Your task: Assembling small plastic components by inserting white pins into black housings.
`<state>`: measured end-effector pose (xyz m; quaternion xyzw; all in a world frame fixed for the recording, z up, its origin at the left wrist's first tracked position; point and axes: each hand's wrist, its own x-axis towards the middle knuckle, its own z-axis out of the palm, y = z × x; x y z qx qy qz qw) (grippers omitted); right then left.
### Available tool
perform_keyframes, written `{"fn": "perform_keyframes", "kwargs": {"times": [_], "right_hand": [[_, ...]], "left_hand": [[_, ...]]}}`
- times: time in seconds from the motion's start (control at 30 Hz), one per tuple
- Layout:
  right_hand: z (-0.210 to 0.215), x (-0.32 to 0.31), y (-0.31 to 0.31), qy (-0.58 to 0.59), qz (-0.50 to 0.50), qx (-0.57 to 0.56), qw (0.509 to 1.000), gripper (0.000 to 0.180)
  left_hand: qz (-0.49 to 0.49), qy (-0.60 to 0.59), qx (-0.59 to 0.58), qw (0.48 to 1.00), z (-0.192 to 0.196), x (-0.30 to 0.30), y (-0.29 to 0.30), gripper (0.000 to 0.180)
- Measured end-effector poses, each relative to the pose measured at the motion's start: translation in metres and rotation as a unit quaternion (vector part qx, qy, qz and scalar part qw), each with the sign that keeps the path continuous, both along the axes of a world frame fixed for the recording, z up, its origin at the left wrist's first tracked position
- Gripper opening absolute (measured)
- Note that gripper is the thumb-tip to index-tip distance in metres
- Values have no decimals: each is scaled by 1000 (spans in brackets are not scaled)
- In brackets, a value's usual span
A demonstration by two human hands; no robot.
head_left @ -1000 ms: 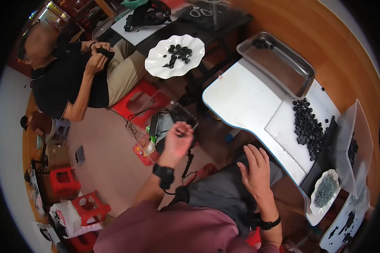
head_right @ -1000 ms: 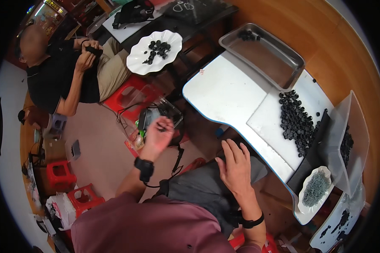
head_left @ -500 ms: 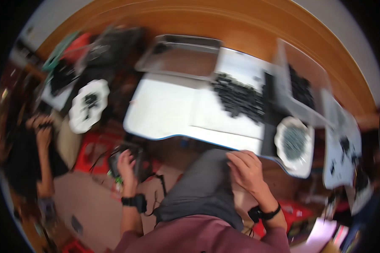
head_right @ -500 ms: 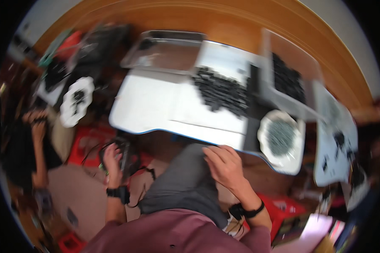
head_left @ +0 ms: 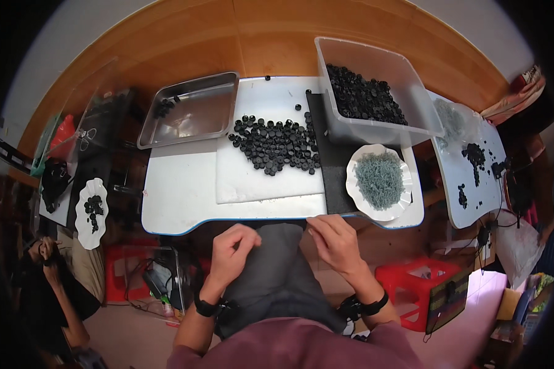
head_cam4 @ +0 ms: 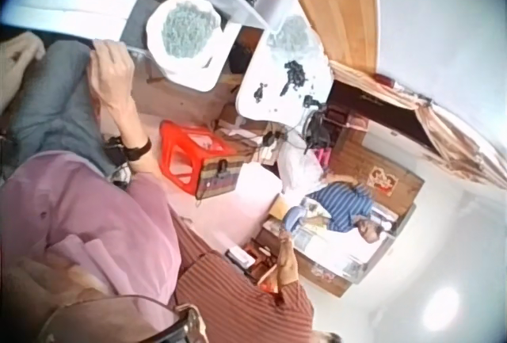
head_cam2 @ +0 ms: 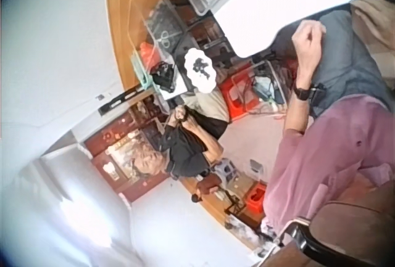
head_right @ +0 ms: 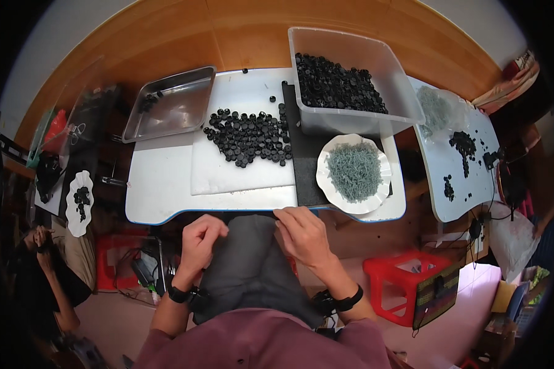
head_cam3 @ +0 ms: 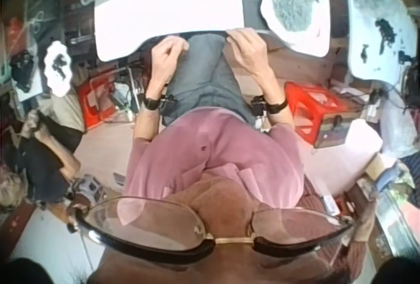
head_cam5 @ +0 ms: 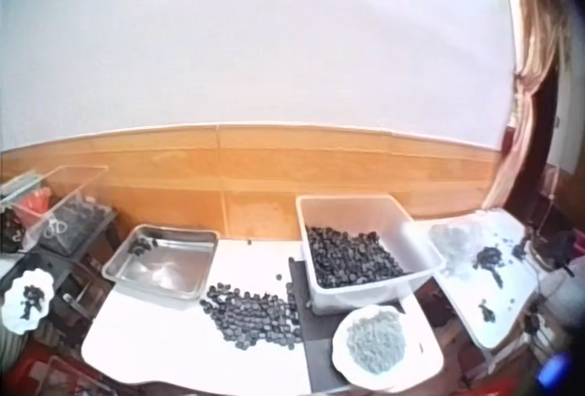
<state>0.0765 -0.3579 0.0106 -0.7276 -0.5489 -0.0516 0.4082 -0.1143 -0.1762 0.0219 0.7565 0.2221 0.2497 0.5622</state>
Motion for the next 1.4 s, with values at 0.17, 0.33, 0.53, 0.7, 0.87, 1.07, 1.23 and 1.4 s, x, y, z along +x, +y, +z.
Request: {"fn": "perform_keyframes", "kwargs": {"times": [0.17,0.33,0.53,0.7,0.87,1.07,1.23,1.4], "right_hand": [[10,5,33,89,-36,15,995,40],[6,20,65,37,-51,-56,996,47],[8,29,84,-1,-43,-94,995,43],[40,43,105,-35,-23,-89,995,34],[59,60,157,-28,-12,-138,990,24],[43,121,253,-63,-37,-141,987,25],[21,165,331,-117,-97,-45,987,28],[-7,206,376,-132,-87,-97,983,26]], "left_hand": [[23,16,89,996,16,35,4,7],[35,16,321,946,10,47,23,20],[36,22,301,953,3,48,43,20],[53,24,240,969,-6,59,65,18],[57,15,144,988,-22,68,81,18],[63,-23,149,987,-24,67,86,15],[47,-16,135,990,-21,62,87,11],[44,-14,124,991,-23,60,88,10]]}}
